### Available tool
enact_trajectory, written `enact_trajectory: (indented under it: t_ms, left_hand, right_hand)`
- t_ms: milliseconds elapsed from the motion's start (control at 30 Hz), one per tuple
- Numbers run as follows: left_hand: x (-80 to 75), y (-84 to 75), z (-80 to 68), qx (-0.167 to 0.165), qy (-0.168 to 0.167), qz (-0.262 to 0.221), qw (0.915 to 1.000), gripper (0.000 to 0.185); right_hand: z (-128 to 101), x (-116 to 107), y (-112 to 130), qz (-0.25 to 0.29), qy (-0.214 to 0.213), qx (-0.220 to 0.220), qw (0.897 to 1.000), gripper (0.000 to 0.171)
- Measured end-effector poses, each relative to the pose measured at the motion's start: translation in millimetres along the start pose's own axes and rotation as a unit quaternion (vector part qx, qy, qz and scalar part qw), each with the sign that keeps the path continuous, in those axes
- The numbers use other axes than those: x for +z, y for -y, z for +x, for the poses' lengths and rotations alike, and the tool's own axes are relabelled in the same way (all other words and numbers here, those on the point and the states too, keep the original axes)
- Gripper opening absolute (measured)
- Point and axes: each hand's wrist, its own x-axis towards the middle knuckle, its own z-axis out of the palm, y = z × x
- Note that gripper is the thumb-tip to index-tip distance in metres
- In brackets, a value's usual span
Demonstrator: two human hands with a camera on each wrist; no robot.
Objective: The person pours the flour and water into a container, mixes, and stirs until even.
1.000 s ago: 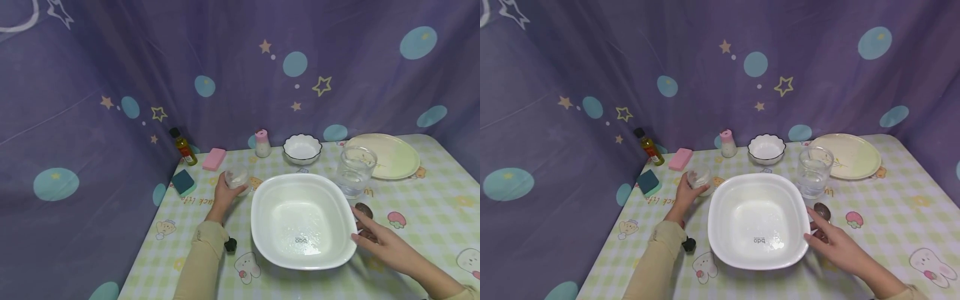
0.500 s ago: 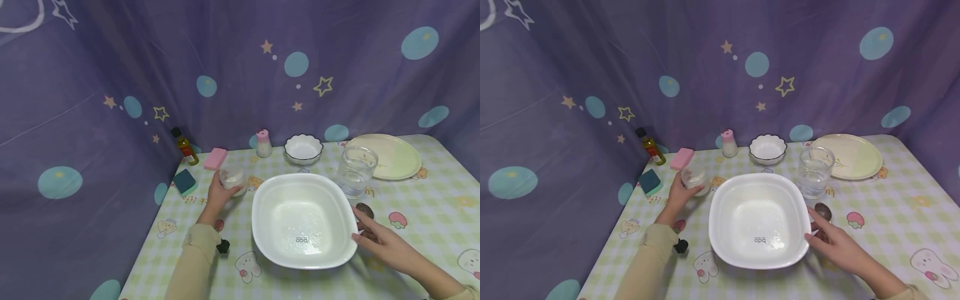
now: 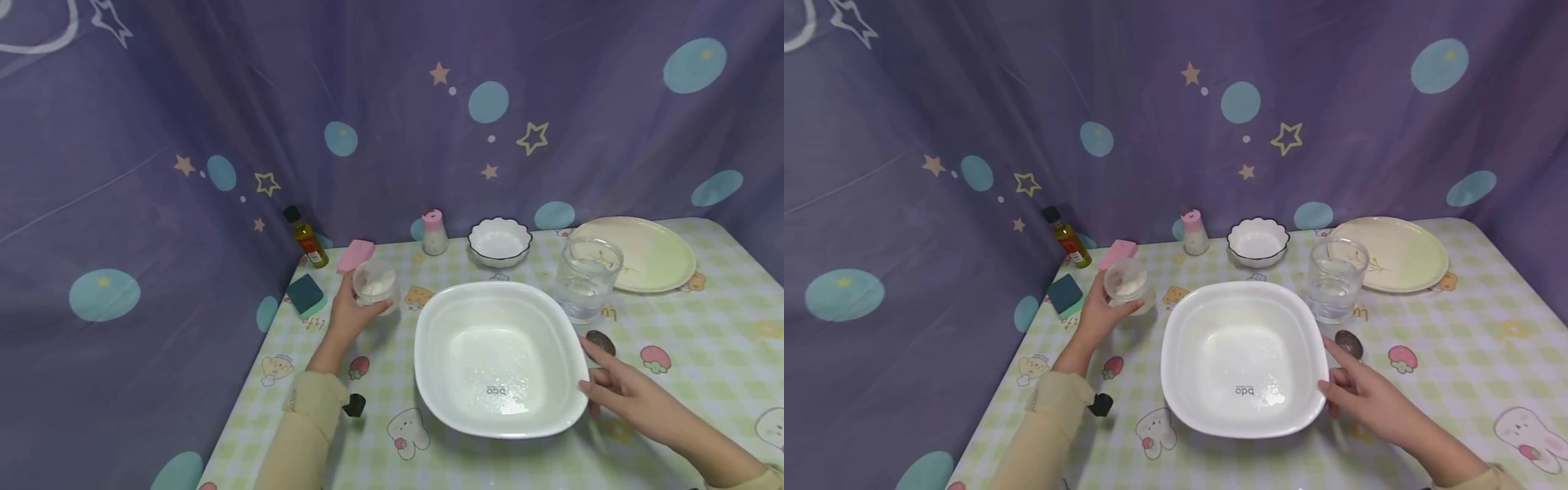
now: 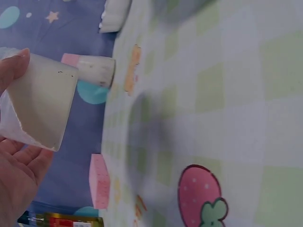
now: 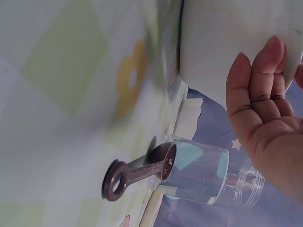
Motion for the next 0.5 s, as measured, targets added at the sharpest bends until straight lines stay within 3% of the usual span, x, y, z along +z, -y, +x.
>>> enact_trajectory:
  t_ms: [300,500]
  left_hand:
    - [-4.8,-8.3,-2.9,0.021,0.012,-0.052,0.9984,0.087]
    - [-7.3,-13.1,-6.1,0.033,0.011,-0.056,0.9978,0.086]
  right_hand:
    - [-1,-3,2,0.035,0.007,-0.001,0.999,0.067]
    - [1,-2,5,0.052,0.01,0.009,0.999,0.068]
